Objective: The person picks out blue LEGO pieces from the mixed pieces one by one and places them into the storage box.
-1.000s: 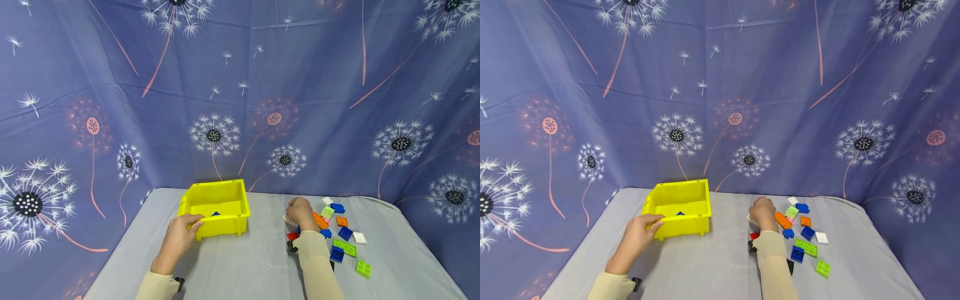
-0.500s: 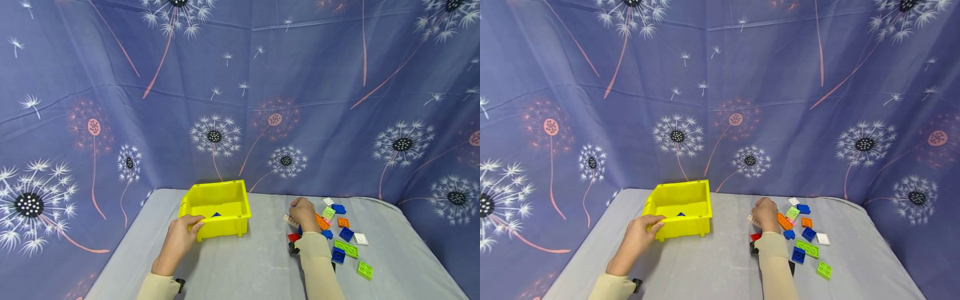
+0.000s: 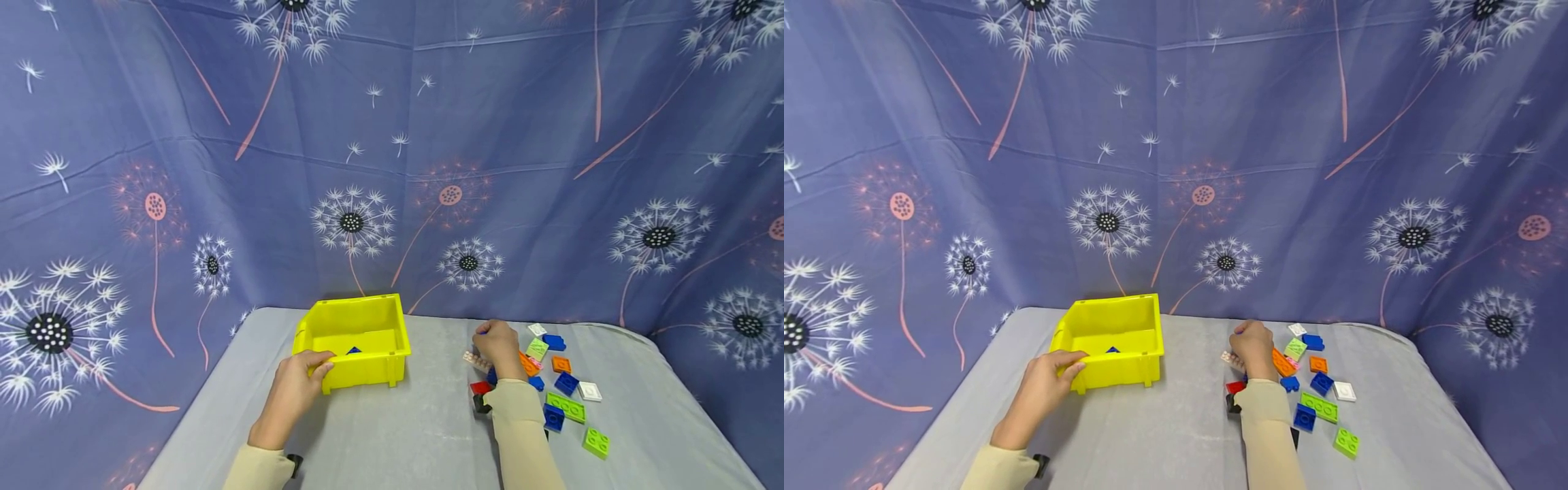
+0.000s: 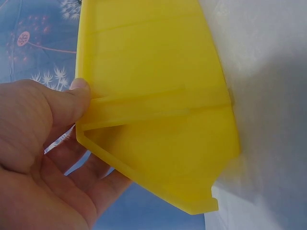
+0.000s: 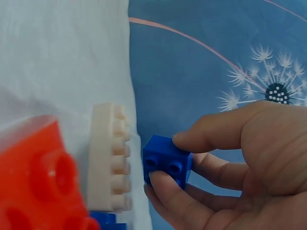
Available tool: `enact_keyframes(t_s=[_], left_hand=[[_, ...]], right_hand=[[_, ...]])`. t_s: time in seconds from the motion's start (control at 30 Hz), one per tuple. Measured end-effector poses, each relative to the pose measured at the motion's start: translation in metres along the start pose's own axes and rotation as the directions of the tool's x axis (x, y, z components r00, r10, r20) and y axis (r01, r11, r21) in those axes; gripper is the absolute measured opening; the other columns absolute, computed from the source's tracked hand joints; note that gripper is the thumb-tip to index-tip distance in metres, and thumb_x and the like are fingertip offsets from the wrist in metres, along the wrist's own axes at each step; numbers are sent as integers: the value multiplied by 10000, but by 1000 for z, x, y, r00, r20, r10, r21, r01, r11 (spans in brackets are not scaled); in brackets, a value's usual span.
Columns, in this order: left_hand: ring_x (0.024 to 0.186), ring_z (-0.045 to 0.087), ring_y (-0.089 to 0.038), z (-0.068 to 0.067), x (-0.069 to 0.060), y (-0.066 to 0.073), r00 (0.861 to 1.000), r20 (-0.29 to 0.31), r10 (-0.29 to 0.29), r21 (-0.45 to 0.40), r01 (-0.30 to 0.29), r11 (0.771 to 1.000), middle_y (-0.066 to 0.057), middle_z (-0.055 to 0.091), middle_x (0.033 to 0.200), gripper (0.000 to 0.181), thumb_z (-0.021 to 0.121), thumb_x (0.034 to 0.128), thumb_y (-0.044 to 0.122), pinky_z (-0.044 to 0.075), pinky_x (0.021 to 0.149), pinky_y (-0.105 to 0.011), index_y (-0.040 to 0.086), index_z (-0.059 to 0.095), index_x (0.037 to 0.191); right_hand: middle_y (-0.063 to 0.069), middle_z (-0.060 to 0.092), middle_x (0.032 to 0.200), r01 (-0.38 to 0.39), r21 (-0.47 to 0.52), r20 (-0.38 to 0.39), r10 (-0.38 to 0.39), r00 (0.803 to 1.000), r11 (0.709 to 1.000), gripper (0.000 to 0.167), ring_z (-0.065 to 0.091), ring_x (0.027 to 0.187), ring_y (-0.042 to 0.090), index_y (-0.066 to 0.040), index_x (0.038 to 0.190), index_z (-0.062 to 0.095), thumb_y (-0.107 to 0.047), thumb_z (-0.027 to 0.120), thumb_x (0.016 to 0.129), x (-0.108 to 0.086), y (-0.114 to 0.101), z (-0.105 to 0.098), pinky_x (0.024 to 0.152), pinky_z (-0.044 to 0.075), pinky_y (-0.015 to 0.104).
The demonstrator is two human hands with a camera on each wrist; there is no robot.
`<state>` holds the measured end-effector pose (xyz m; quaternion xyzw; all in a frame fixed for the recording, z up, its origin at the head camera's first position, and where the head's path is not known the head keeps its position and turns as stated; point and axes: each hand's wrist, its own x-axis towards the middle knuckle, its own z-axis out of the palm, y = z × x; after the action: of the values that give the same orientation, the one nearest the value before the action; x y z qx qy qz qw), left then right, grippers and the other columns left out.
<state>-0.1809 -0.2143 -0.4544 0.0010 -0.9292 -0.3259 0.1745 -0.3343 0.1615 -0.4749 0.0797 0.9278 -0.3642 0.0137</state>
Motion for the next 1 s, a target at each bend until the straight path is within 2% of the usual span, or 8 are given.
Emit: enact_keyframes(t_s=[0.33,0.5,0.73,1.0], left_hand=[[1062,725,-294,0,0,0,1000,-1,-8,-1,8,1000,-79,771,1129,224,788,927,143,599,892,-471,144,812,1149],[1068,723,-286,0,-1,0,1000,0,-19,1,19,1000,-72,770,1132,225,790,927,147,597,897,-470,154,812,1151],[1070,722,-278,-1,-1,0,1000,10,-25,-3,25,1000,-68,769,1137,227,784,935,153,601,891,-458,153,809,1160],[1095,720,-298,0,0,-1,1000,8,-12,-11,12,1000,-81,767,1154,230,779,940,158,593,920,-480,131,805,1167]], right_hand=[[206,677,1181,31,62,25,-33,999,998,239,615,1031,375,-49,1144,694,-216,669,975,-10,-16,-19,813,555,477],[204,679,1219,105,76,-27,-104,994,992,214,632,1051,383,-64,1136,710,-205,671,979,-18,-25,-24,831,561,506],[180,720,1171,214,54,-121,-207,971,975,197,658,979,359,-68,1114,730,-184,665,968,-28,-35,-32,763,553,466],[172,723,1155,256,68,-148,-244,958,964,204,670,943,335,-97,1150,722,-186,654,980,-41,-52,-41,711,561,432]])
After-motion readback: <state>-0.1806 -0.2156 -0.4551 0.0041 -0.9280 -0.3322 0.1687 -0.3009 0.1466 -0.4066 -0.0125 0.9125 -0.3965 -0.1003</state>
